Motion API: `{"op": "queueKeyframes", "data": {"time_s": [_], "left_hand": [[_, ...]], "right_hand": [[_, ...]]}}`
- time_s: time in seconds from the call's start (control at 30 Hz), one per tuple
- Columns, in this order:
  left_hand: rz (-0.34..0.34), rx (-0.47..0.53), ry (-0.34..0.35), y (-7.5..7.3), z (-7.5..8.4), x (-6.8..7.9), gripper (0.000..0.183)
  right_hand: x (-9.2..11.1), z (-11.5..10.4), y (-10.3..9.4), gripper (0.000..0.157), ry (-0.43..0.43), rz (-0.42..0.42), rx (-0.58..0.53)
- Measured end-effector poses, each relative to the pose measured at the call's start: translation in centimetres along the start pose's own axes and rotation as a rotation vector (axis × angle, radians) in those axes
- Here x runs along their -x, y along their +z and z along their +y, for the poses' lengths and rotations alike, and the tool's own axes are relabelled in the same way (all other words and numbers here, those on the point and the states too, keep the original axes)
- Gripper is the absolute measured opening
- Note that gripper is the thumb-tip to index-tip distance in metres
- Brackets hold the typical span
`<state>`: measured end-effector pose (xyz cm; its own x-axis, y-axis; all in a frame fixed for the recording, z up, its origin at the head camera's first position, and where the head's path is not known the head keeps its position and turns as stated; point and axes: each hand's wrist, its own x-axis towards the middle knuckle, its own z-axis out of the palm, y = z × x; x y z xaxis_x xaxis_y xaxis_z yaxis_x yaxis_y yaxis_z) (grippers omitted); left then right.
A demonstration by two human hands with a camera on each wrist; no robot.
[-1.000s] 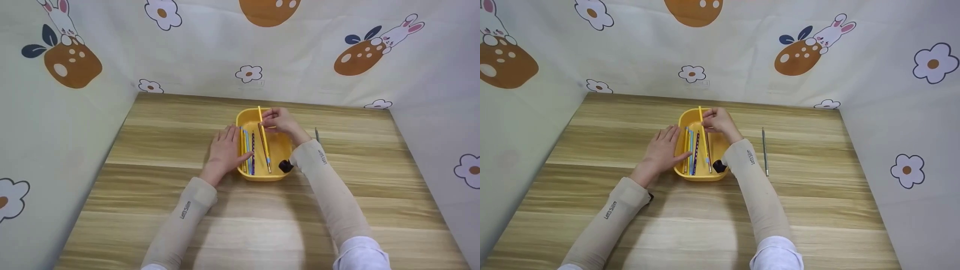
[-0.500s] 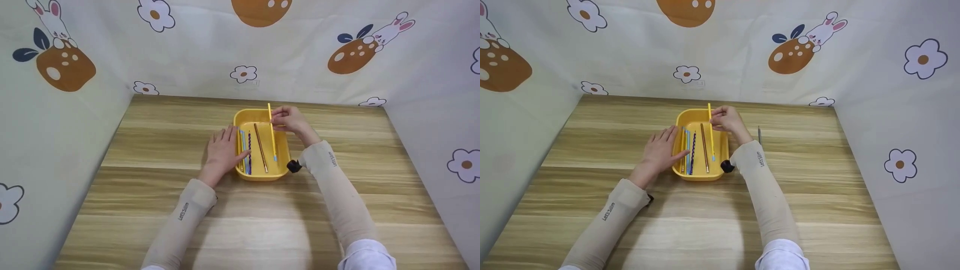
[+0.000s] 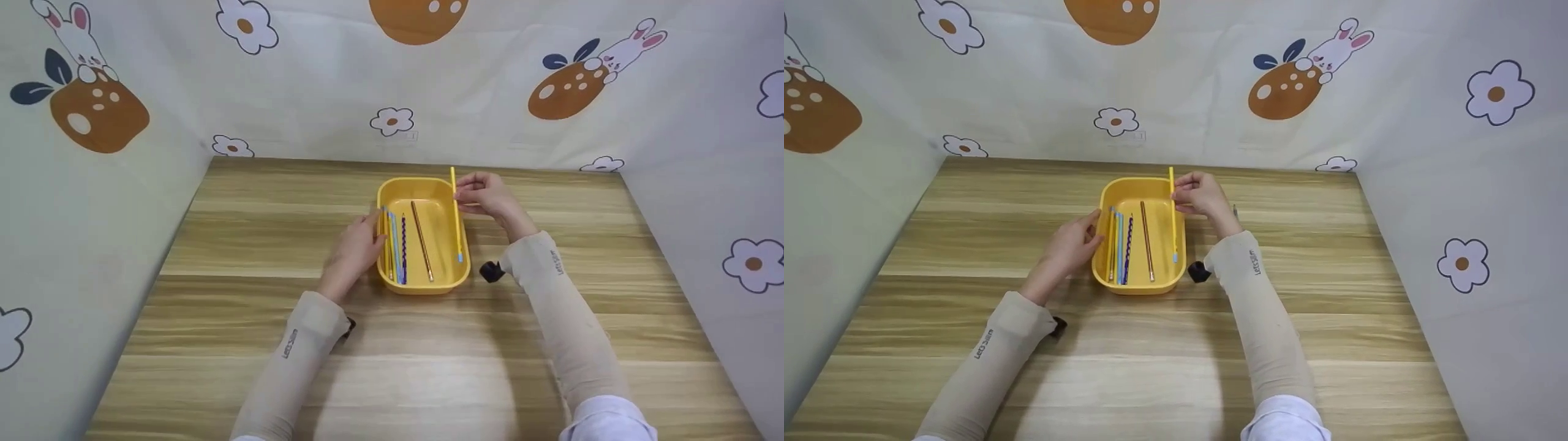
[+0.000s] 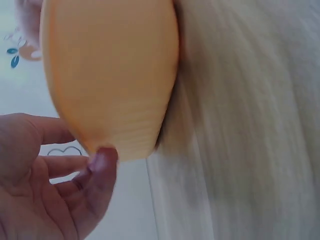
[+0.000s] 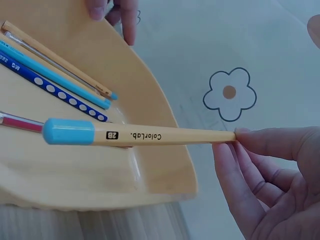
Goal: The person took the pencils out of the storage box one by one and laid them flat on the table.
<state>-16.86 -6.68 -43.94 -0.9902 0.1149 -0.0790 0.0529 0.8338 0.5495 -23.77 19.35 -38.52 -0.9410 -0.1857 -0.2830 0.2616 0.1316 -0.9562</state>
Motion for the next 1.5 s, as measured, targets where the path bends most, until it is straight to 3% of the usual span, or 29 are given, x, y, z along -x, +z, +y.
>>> {"op": "queueKeyframes", "data": {"time_s": [0.23,0.47,0.67,0.93,1.23,1.5], "left_hand": [[-0.060,0.199,-0.009,-0.3,-0.4,-0.2,0.061],[-0.099,0.236,0.005,-0.1,-0.4,0.1,0.076],[-0.068,0.183,0.000,0.2,0.2,0.1,0.076],[-0.011,-0.005,-0.083,1.3,1.0,0.4,0.074],[0.027,-0.001,-0.119,2.0,1.4,0.4,0.065],[0.006,-0.039,-0.151,2.5,1.7,0.3,0.056]], "right_hand": [[0.6,-0.4,-1.2,0.025,-0.010,0.023,0.024],[1.1,0.1,-2.5,0.026,0.001,0.013,-0.023],[1.5,0.6,-3.8,0.027,-0.006,0.031,-0.023],[2.0,1.5,-5.4,0.031,0.009,0.047,-0.008],[2.6,2.6,-7.6,0.027,0.018,0.071,-0.030],[3.3,3.5,-9.6,0.025,0.048,0.104,-0.052]]}}
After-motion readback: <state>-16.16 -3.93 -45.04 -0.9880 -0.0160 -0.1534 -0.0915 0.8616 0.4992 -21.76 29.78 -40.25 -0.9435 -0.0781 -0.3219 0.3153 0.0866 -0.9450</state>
